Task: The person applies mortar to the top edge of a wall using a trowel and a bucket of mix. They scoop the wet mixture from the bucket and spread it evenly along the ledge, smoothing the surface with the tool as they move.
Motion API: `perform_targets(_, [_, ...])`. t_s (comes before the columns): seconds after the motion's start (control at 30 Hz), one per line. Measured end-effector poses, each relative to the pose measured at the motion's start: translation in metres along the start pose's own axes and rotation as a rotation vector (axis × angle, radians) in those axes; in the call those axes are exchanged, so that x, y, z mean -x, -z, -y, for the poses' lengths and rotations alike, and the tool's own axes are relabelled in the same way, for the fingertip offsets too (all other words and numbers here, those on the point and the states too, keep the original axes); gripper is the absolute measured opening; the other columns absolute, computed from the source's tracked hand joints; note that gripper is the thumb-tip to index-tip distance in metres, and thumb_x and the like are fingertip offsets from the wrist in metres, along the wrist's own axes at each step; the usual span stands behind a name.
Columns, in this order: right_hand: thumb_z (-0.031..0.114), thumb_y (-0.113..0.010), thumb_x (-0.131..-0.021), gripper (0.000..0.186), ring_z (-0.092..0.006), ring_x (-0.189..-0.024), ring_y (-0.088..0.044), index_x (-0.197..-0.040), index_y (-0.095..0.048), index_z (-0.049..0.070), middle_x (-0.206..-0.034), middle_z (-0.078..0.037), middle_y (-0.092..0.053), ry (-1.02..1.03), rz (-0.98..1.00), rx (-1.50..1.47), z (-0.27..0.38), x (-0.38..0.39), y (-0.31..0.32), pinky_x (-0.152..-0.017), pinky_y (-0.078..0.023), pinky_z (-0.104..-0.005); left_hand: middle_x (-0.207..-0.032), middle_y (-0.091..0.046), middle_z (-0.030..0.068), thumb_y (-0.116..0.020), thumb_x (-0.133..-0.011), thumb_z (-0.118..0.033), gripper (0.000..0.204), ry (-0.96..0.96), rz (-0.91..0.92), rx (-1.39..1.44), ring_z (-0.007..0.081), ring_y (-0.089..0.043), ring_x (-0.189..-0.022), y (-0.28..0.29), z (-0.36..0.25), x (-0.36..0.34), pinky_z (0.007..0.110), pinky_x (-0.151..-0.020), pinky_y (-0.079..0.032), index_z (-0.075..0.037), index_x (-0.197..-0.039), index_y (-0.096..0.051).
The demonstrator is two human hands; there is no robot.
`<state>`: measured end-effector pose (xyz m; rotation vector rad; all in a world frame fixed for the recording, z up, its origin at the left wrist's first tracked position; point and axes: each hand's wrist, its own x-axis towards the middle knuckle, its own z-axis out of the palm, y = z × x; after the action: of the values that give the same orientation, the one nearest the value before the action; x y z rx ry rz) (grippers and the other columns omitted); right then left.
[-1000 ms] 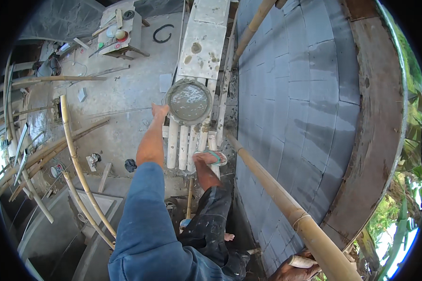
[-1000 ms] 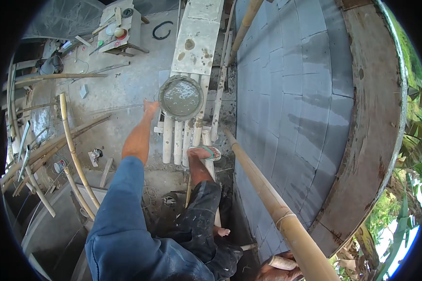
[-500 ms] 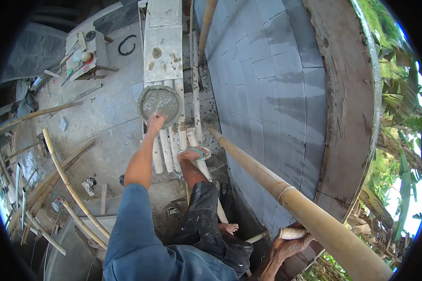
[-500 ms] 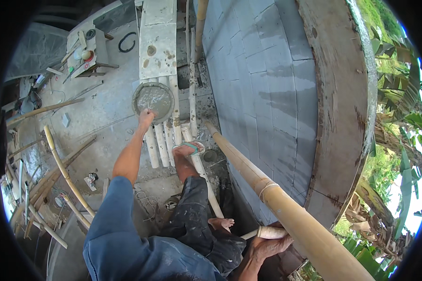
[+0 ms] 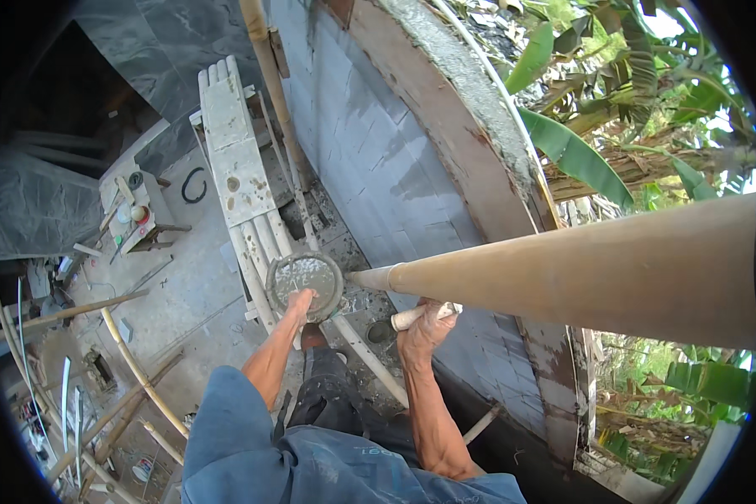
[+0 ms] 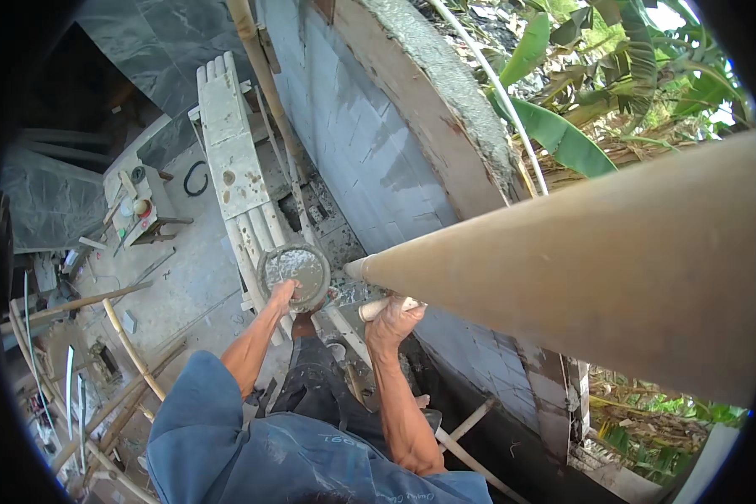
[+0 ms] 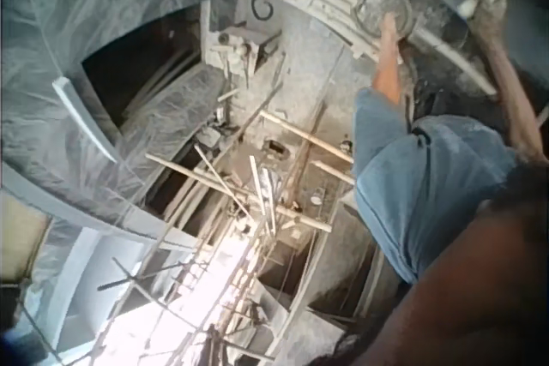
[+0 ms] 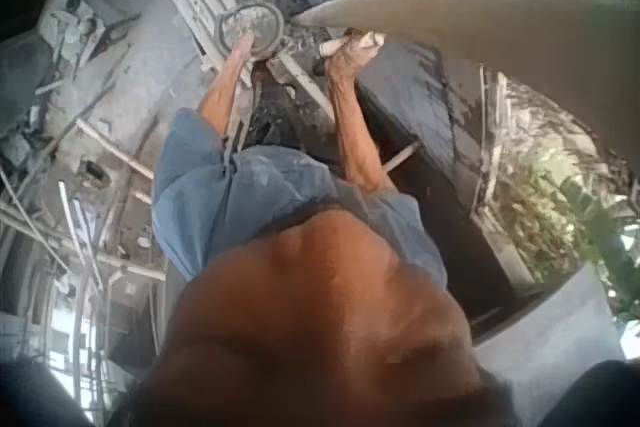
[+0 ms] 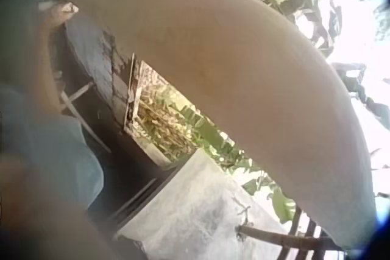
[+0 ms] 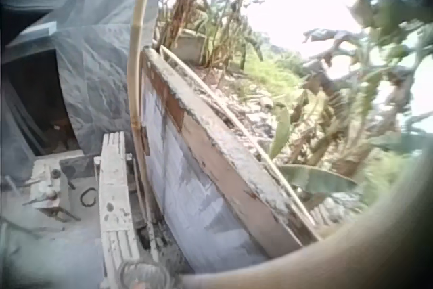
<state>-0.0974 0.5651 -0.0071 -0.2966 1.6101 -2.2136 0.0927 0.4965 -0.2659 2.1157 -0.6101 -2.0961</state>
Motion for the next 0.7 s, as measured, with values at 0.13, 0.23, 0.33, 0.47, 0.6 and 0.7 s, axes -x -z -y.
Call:
perform_targets(0.13, [0.026, -0.065, -0.095, 0.037, -0.0106, -0.097, -0.057, -0.118, -0.053, 0.0, -0.11, -0.005, -0.061, -0.081, 0.064, 0.101, 0.017, -0.001, -0.006, -0.085, -0.046, -0.0269, -0.079, -0.057, 0.0116, -0.067, -0.07, -0.028, 0.036, 0.116, 0.055, -0.001, 0.0236, -0.05, -0.067, -0.03, 0.049, 0.013, 0.041, -0.065, -0.042, -0.002, -0.094, -0.063])
perform_targets(0.23, [0.032, -0.065, -0.094, 0.044, -0.0092, -0.093, -0.057, -0.122, -0.052, 0.0, -0.107, -0.003, -0.063, -0.062, 0.134, 0.038, 0.022, -0.007, -0.014, -0.082, -0.047, -0.0269, -0.067, -0.051, 0.008, -0.059, -0.077, -0.026, 0.023, 0.024, 0.099, 0.101, 0.0218, -0.053, -0.062, -0.051, 0.084, 0.026, 0.035, -0.059, -0.041, -0.007, -0.089, -0.065])
perform_targets(0.33, [0.031, -0.066, -0.094, 0.044, -0.0115, -0.099, -0.058, -0.122, -0.053, -0.001, -0.113, -0.007, -0.064, -0.045, 0.138, 0.095, 0.033, -0.018, -0.007, -0.088, -0.047, -0.0275, -0.071, -0.055, 0.0081, -0.054, -0.081, -0.025, 0.031, 0.061, 0.263, 0.198, 0.0211, -0.057, -0.065, -0.094, 0.105, 0.042, 0.033, -0.059, -0.042, -0.006, -0.103, -0.064])
perform_targets(0.47, [0.027, -0.07, -0.092, 0.041, -0.0116, -0.098, -0.058, -0.12, -0.058, 0.0, -0.112, -0.005, -0.065, -0.109, 0.149, -0.009, 0.023, -0.018, -0.007, -0.089, -0.047, -0.0281, -0.076, -0.055, 0.0074, -0.055, -0.084, -0.032, 0.035, -0.036, 0.575, 0.387, 0.0205, -0.056, -0.065, -0.119, 0.14, 0.022, 0.032, -0.061, -0.044, -0.004, -0.104, -0.062])
perform_targets(0.6, [0.023, -0.071, -0.091, 0.032, -0.0104, -0.093, -0.06, -0.113, -0.061, 0.001, -0.103, -0.005, -0.067, -0.167, 0.075, -0.029, 0.031, -0.018, 0.025, -0.083, -0.049, -0.0283, -0.076, -0.055, 0.007, -0.056, -0.084, -0.035, 0.037, 0.101, 0.63, 0.333, 0.0202, -0.055, -0.066, -0.147, 0.12, 0.08, 0.033, -0.061, -0.044, -0.003, -0.101, -0.06])
perform_targets(0.7, [0.034, -0.073, -0.087, 0.045, -0.0155, -0.084, -0.062, -0.11, -0.06, -0.004, -0.091, -0.014, -0.068, -0.233, -0.035, 0.346, 0.004, 0.001, 0.102, -0.077, -0.05, -0.0322, -0.077, -0.055, 0.0067, -0.056, -0.085, -0.038, 0.038, 0.207, 0.586, 0.193, 0.0199, -0.055, -0.067, -0.166, 0.104, 0.156, 0.033, -0.062, -0.045, -0.003, -0.099, -0.059])
